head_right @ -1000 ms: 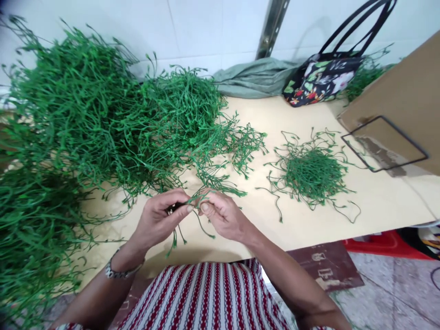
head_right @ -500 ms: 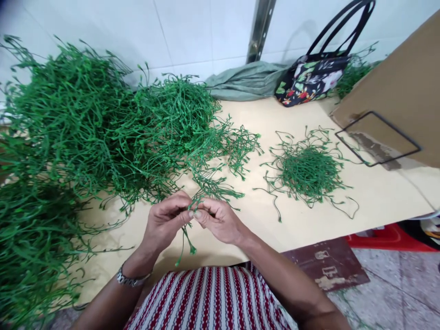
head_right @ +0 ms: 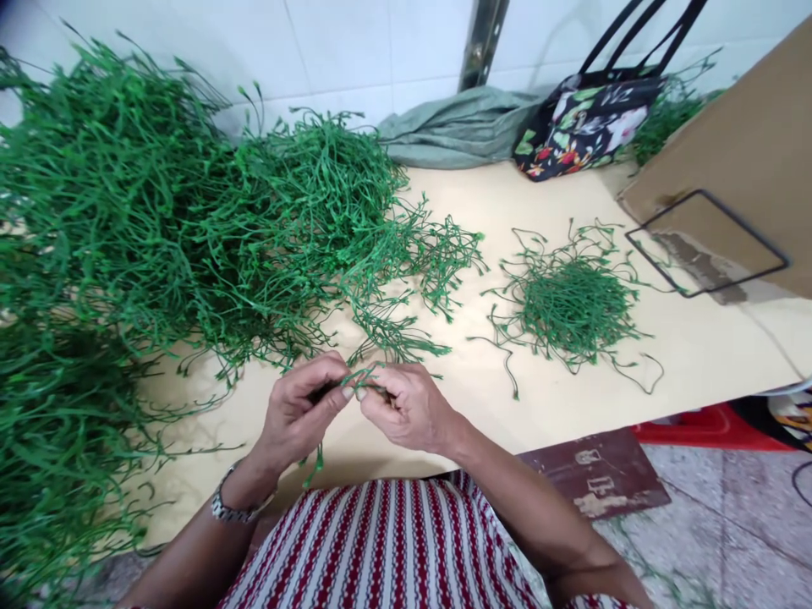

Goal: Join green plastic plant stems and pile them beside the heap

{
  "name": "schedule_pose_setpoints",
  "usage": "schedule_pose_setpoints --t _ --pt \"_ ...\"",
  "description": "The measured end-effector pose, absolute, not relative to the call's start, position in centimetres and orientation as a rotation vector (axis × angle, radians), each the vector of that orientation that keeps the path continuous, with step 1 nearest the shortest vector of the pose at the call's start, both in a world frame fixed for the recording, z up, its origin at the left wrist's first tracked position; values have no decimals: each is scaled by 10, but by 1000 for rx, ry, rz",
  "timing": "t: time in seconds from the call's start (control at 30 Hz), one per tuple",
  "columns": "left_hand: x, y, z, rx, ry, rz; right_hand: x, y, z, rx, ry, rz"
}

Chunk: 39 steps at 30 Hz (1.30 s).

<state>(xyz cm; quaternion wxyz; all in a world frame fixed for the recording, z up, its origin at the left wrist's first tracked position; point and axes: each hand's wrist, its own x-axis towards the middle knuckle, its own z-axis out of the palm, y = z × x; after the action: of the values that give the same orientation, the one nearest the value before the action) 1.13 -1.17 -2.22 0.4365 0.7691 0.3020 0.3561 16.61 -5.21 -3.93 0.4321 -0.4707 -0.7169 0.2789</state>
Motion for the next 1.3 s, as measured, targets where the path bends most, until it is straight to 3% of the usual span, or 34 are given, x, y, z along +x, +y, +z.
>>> schedule_pose_setpoints --t 0.4,0.57,0.73,0.97,1.3 --pt "7 -11 -13 2441 829 643 161 -54 -39 -1306 -1755 652" --pt "10 -11 -23 2574 815 733 159 -54 -41 -1393 -1713 670" --pt "13 -10 -30 2618 792 896 162 -52 -43 -1430 -1567 934" --pt "21 -11 -28 2210 763 1087 158 -52 -42 -1295 -1324 1093" --pt "25 -6 -29 1947 981 965 159 -57 -38 -1246 -1545 690"
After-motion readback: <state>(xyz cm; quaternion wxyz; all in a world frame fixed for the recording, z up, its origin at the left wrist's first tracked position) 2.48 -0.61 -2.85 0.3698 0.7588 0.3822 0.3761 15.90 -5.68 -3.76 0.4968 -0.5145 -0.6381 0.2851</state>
